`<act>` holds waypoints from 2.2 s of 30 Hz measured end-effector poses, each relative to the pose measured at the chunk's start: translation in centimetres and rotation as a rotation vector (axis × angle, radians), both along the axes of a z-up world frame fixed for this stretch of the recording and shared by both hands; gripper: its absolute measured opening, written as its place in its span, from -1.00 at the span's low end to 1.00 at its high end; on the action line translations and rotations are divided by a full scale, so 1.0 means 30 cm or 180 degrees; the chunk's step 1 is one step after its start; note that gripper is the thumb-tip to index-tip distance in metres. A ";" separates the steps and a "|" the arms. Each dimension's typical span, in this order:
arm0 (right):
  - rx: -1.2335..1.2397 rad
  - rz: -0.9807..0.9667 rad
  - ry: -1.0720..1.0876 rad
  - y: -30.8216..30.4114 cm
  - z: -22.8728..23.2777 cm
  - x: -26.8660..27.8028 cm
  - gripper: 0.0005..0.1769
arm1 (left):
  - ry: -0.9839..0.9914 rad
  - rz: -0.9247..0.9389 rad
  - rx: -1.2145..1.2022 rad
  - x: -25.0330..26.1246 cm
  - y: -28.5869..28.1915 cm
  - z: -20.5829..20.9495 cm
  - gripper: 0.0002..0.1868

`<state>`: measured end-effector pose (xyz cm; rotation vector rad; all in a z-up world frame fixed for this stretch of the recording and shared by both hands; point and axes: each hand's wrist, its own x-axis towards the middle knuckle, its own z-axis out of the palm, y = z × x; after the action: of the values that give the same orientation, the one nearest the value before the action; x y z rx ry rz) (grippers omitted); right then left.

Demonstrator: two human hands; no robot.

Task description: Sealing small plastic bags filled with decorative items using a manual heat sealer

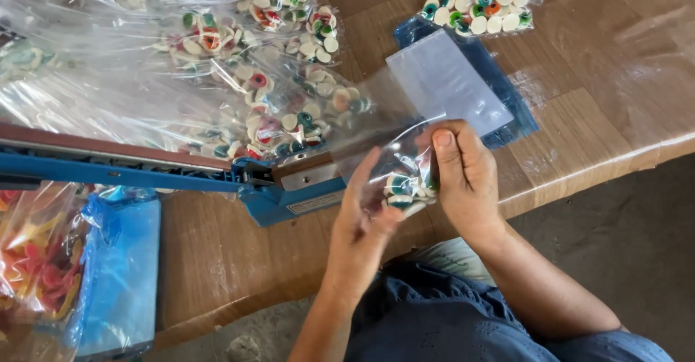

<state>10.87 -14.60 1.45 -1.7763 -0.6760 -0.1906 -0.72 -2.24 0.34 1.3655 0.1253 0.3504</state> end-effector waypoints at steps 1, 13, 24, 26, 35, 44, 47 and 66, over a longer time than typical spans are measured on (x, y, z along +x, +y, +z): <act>-0.0041 -0.0135 -0.0139 -0.001 -0.005 0.002 -0.67 | -0.0019 -0.0225 -0.0032 0.002 -0.016 0.005 -0.12; -0.0112 -0.0198 -0.0482 0.011 -0.079 0.013 -0.75 | 0.0375 0.0444 0.0931 -0.021 -0.057 -0.140 -0.79; 0.0411 0.2149 0.1128 -0.020 0.108 0.033 -0.44 | 0.0222 0.0197 0.0241 -0.075 0.012 -0.049 -0.72; 0.0185 0.2711 0.1440 -0.022 0.124 0.041 -0.27 | 0.0454 0.0324 0.0704 -0.081 0.031 -0.010 -0.70; 0.0006 0.1900 0.1260 -0.044 0.038 0.036 -0.55 | 0.0307 0.0262 0.0745 -0.085 0.036 -0.029 -0.66; 0.0024 0.1821 0.1410 0.005 0.011 0.034 -0.64 | 0.0049 0.0154 -0.0643 -0.058 0.060 -0.010 -0.21; -0.0194 0.1740 0.1172 0.021 0.010 0.027 -0.59 | 0.0231 0.0809 -0.0306 -0.077 0.066 -0.057 -0.58; -0.0358 0.0939 0.0215 0.067 0.045 0.020 -0.68 | -0.0089 0.0466 -0.1548 -0.033 0.066 0.012 -0.54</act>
<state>11.48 -12.57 2.82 -1.7567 -0.9040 0.1092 -1.70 -0.26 0.69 0.8720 0.2700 0.4293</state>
